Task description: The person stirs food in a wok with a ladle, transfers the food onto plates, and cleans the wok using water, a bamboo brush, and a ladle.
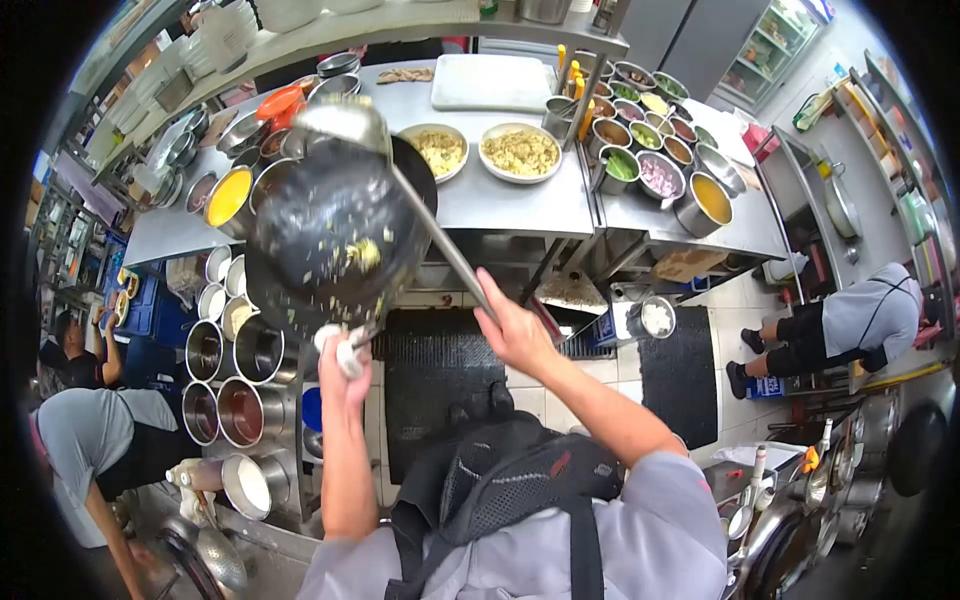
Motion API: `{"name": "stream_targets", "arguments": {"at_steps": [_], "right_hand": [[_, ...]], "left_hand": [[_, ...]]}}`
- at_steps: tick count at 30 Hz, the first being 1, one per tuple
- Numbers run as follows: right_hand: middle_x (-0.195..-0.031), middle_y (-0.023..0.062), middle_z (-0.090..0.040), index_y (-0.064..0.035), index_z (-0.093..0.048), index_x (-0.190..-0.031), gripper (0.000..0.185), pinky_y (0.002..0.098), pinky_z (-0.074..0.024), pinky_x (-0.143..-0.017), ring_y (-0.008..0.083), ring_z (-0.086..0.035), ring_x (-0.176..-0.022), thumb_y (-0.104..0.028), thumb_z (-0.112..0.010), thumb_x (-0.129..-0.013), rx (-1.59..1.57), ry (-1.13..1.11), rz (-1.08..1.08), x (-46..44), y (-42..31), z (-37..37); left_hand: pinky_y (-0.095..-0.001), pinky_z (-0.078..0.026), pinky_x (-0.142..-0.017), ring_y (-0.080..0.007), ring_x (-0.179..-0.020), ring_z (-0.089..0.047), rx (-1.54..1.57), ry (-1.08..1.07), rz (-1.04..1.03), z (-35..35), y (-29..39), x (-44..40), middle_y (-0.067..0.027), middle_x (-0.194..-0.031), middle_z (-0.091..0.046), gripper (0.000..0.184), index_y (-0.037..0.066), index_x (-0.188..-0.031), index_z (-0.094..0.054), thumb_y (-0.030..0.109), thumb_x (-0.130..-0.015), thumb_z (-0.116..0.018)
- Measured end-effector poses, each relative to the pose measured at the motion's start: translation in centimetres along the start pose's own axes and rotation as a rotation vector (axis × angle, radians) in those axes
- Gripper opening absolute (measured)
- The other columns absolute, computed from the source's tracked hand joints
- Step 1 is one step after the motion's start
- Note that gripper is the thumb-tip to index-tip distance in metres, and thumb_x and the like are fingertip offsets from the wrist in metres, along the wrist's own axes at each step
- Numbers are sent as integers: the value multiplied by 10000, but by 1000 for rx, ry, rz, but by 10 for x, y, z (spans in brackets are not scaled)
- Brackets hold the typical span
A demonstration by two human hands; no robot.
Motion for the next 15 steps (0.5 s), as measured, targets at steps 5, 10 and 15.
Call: {"name": "stream_targets", "arguments": {"at_steps": [5, 10, 15], "right_hand": [[-1259, 293, -655, -105, -321, -1608, 668, 464, -569, -859, 430, -712, -1005, -179, -622, -1016, -2, 96, 92, 14, -13, 46], [-854, 221, -661, -102, -300, -1625, 639, 403, -529, -743, 318, -683, -747, -169, -563, -1046, -55, -23, -131, 14, -8, 43], [-970, 291, -691, -50, -315, -1605, 629, 457, -534, -803, 453, -691, -854, -124, -564, -1032, -18, 28, 0, -6, -32, 44]], "left_hand": [[-300, -517, -457, -243, -675, -694, -96, 60, 48, 25, -44, 91, -171, -871, -689, 70, 42, -977, -589, 85, -922, -593], [-297, -530, -505, -203, -663, -687, -57, 106, 51, 10, -50, 104, -150, -849, -711, 111, 56, -1011, -594, 106, -916, -623], [-331, -558, -539, -227, -672, -693, -122, 92, -3, -2, -58, 102, -135, -840, -696, 108, 36, -1009, -582, 38, -902, -601]]}}
Point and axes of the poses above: each hand's wrist, its own x-axis away from the middle knuckle, its own z-axis out of the back of the hand, y = z × x, the point moved 10 cm from there along -x, towards the middle knuckle
